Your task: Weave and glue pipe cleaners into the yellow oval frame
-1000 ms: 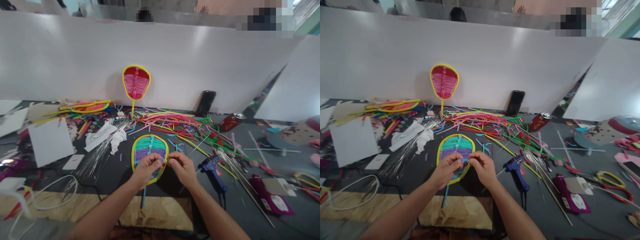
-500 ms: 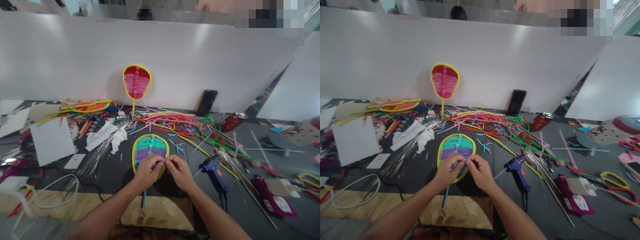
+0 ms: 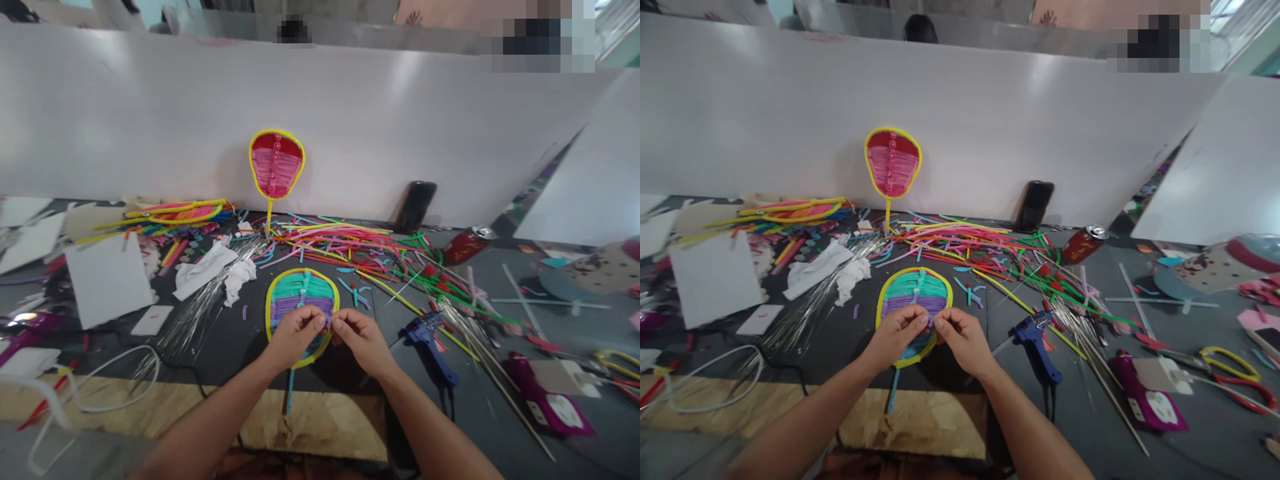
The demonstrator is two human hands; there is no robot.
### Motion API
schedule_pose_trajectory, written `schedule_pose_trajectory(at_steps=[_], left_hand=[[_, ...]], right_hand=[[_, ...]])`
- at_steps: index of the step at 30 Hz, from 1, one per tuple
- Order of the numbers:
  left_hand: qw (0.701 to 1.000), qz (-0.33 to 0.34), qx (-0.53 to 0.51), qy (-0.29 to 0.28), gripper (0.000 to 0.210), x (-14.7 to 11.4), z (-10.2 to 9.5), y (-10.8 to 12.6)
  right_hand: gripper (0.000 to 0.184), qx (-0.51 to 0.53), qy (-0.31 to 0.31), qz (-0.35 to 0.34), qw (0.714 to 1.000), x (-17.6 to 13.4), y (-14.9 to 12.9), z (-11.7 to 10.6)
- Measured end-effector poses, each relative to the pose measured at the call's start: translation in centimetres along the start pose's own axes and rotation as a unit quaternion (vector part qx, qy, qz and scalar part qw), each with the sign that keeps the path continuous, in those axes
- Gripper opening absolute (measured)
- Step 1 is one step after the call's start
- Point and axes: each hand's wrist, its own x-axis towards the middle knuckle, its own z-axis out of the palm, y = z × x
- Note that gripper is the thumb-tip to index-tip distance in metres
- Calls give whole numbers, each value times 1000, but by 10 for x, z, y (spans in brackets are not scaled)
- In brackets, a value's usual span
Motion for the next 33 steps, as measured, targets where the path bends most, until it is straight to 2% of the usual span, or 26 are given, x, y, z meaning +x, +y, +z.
schedule_pose_trajectory(at_steps=[3, 5, 9, 13, 15, 18, 22, 29, 33], left_hand=[[999, 32, 24, -7, 30, -1, 1, 1], [995, 60, 75, -10, 30, -2, 1, 2], [964, 148, 221, 23, 28, -4, 1, 2], [941, 209, 265, 25, 30, -4, 2, -1], [947, 194, 253, 37, 30, -4, 3, -2], [972, 117, 195, 62, 30, -6, 5, -3], [989, 47, 120, 74, 30, -6, 5, -2], [990, 39, 118, 65, 31, -4, 6, -1], [986, 46, 145, 63, 31, -5, 7, 0]], right_hand=[[27, 53, -2, 25, 998, 1, 6, 2], [29, 95, -10, 45, 994, 1, 9, 3], [33, 152, -29, 71, 985, 1, 12, 6], [33, 149, -19, 70, 986, 0, 11, 9], [32, 147, 5, 67, 987, 0, 10, 9], [28, 167, 32, 70, 983, 1, 10, 9], [28, 201, 35, 80, 976, 2, 10, 8], [28, 160, 47, 73, 983, 3, 9, 6], [25, 101, 48, 56, 992, 2, 6, 6]])
